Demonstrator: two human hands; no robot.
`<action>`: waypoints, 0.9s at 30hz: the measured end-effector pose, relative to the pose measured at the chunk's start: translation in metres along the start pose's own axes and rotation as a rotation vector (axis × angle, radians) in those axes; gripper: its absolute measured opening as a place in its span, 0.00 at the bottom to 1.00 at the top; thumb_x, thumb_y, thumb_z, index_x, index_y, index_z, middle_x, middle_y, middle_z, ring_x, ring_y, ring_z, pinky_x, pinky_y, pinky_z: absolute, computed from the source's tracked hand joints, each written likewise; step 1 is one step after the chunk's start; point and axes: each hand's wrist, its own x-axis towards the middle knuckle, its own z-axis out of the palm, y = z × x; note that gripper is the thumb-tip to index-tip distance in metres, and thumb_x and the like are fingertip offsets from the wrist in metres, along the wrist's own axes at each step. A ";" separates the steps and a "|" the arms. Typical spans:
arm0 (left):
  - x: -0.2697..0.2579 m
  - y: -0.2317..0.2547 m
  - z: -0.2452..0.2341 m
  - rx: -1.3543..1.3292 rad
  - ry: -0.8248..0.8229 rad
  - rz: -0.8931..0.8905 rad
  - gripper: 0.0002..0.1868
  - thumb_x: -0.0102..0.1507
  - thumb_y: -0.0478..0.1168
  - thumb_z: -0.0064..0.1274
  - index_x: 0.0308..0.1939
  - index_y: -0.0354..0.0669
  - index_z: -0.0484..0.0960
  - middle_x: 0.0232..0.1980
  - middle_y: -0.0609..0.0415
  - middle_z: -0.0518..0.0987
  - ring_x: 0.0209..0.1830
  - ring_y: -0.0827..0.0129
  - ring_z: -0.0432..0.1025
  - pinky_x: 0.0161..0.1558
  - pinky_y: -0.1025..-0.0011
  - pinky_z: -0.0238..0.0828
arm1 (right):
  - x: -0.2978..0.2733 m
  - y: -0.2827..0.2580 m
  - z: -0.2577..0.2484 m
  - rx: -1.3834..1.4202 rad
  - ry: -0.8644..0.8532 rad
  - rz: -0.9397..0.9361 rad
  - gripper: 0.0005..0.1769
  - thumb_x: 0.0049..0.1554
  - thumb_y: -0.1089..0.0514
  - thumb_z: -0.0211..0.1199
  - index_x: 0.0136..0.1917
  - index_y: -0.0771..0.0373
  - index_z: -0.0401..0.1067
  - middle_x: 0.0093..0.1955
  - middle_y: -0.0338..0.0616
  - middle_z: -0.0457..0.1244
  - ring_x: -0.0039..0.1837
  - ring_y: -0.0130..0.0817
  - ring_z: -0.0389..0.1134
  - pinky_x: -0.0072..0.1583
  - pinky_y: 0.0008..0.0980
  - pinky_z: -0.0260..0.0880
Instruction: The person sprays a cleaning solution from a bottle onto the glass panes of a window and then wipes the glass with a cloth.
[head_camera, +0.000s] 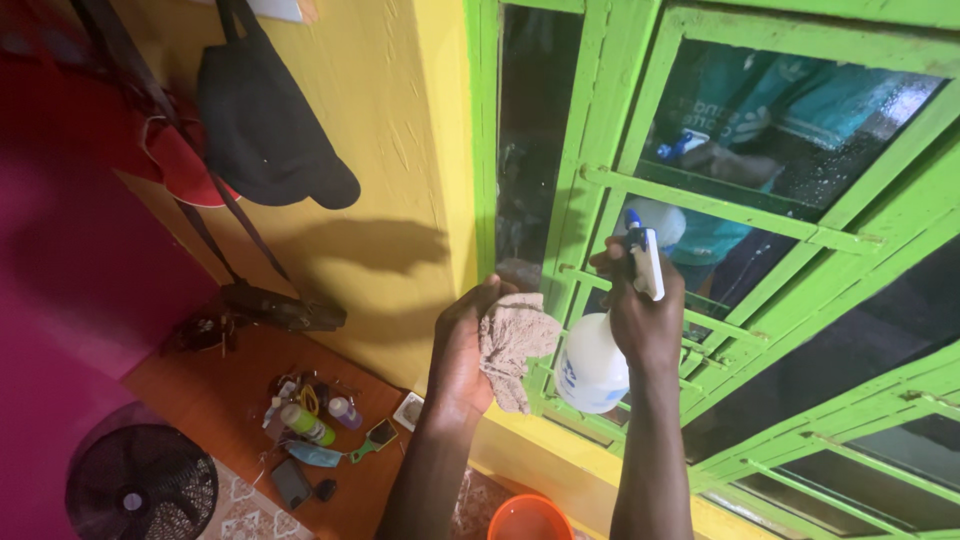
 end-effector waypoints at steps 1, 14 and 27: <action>0.001 -0.001 0.000 -0.007 0.003 -0.006 0.15 0.71 0.44 0.48 0.37 0.37 0.82 0.33 0.53 0.82 0.30 0.71 0.76 0.36 0.70 0.76 | -0.001 0.002 -0.001 -0.061 0.013 -0.010 0.11 0.63 0.52 0.61 0.50 0.62 0.74 0.38 0.36 0.69 0.38 0.20 0.68 0.35 0.26 0.66; 0.010 -0.020 0.001 -0.051 -0.007 -0.054 0.15 0.71 0.47 0.47 0.41 0.38 0.80 0.35 0.50 0.83 0.33 0.66 0.79 0.38 0.65 0.79 | -0.018 0.004 -0.035 0.016 0.066 -0.091 0.10 0.67 0.57 0.59 0.52 0.67 0.72 0.43 0.39 0.68 0.45 0.24 0.71 0.42 0.28 0.75; 0.018 -0.057 0.019 -0.101 -0.129 -0.196 0.14 0.70 0.46 0.49 0.40 0.38 0.81 0.37 0.49 0.84 0.35 0.65 0.79 0.41 0.64 0.80 | -0.033 -0.009 -0.081 0.050 0.203 -0.070 0.13 0.66 0.55 0.62 0.56 0.68 0.72 0.46 0.41 0.69 0.48 0.27 0.73 0.50 0.30 0.79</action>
